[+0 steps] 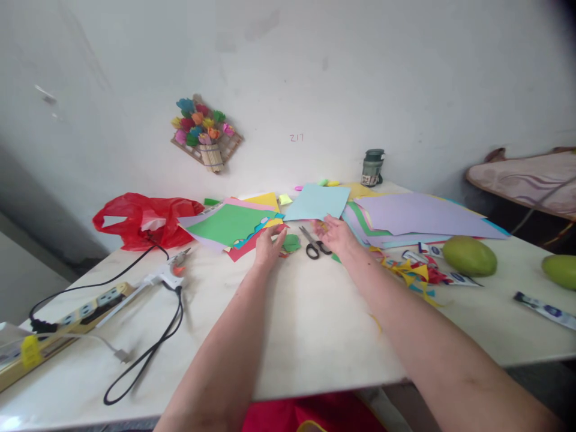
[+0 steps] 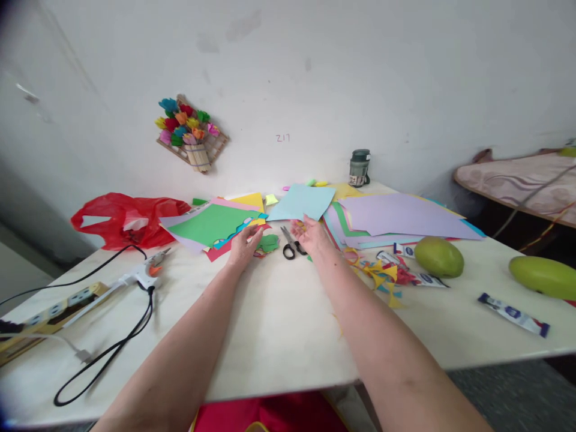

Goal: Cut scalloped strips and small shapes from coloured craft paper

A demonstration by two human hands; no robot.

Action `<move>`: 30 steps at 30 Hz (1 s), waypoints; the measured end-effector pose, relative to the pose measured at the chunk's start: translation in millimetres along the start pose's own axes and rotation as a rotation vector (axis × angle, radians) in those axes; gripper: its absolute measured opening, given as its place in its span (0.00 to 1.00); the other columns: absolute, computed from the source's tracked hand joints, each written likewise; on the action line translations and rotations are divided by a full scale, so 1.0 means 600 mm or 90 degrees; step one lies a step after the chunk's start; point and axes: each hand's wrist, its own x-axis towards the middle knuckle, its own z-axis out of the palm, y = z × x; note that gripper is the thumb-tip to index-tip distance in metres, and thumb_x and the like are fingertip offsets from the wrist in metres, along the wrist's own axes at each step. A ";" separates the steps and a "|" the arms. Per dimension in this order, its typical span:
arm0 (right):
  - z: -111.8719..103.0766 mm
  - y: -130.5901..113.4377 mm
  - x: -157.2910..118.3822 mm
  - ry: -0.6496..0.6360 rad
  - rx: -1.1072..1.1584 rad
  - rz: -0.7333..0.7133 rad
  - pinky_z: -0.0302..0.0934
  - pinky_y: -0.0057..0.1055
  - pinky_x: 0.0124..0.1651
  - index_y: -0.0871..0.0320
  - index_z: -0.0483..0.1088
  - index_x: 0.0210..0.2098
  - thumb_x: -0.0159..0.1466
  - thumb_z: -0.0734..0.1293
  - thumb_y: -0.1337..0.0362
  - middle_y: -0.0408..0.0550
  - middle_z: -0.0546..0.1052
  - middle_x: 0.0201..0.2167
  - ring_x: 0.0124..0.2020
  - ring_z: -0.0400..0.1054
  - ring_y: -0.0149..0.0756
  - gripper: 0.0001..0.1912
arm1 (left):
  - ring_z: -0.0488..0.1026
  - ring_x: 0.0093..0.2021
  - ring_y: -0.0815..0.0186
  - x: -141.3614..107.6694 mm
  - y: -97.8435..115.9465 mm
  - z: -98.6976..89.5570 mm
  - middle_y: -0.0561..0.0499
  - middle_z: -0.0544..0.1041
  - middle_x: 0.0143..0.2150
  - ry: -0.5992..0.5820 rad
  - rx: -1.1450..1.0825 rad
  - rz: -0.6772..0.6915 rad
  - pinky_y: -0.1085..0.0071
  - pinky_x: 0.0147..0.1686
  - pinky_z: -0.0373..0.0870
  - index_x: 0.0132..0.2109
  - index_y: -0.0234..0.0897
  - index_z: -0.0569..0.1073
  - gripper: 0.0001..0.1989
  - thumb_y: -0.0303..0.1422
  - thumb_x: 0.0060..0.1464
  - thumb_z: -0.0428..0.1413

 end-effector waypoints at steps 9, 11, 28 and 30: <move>0.022 -0.016 -0.021 -0.065 0.019 -0.161 0.69 0.34 0.50 0.56 0.67 0.38 0.65 0.59 0.58 0.56 0.69 0.53 0.56 0.65 0.37 0.10 | 0.74 0.51 0.54 -0.007 0.028 0.014 0.44 0.81 0.44 -0.093 -0.229 -0.111 0.61 0.53 0.69 0.41 0.35 0.79 0.23 0.51 0.53 0.55; 0.025 -0.020 -0.027 -0.055 0.048 -0.180 0.69 0.33 0.50 0.57 0.68 0.37 0.66 0.58 0.58 0.56 0.69 0.52 0.56 0.65 0.37 0.11 | 0.70 0.58 0.54 -0.007 0.028 0.014 0.43 0.78 0.52 -0.127 -0.257 -0.117 0.59 0.57 0.65 0.45 0.36 0.79 0.26 0.53 0.53 0.54; 0.030 0.043 -0.039 -0.004 -0.103 -0.079 0.69 0.31 0.36 0.57 0.68 0.28 0.63 0.63 0.62 0.52 0.78 0.30 0.37 0.74 0.39 0.08 | 0.75 0.51 0.59 0.005 0.043 0.011 0.41 0.77 0.48 -0.019 -0.545 -0.245 0.61 0.51 0.71 0.44 0.35 0.69 0.14 0.40 0.56 0.54; 0.029 0.048 -0.040 0.002 -0.087 -0.061 0.70 0.33 0.38 0.56 0.66 0.29 0.63 0.63 0.58 0.52 0.78 0.29 0.38 0.75 0.40 0.10 | 0.74 0.51 0.59 0.009 0.037 0.007 0.42 0.77 0.46 0.000 -0.474 -0.185 0.62 0.50 0.72 0.41 0.35 0.71 0.13 0.41 0.55 0.54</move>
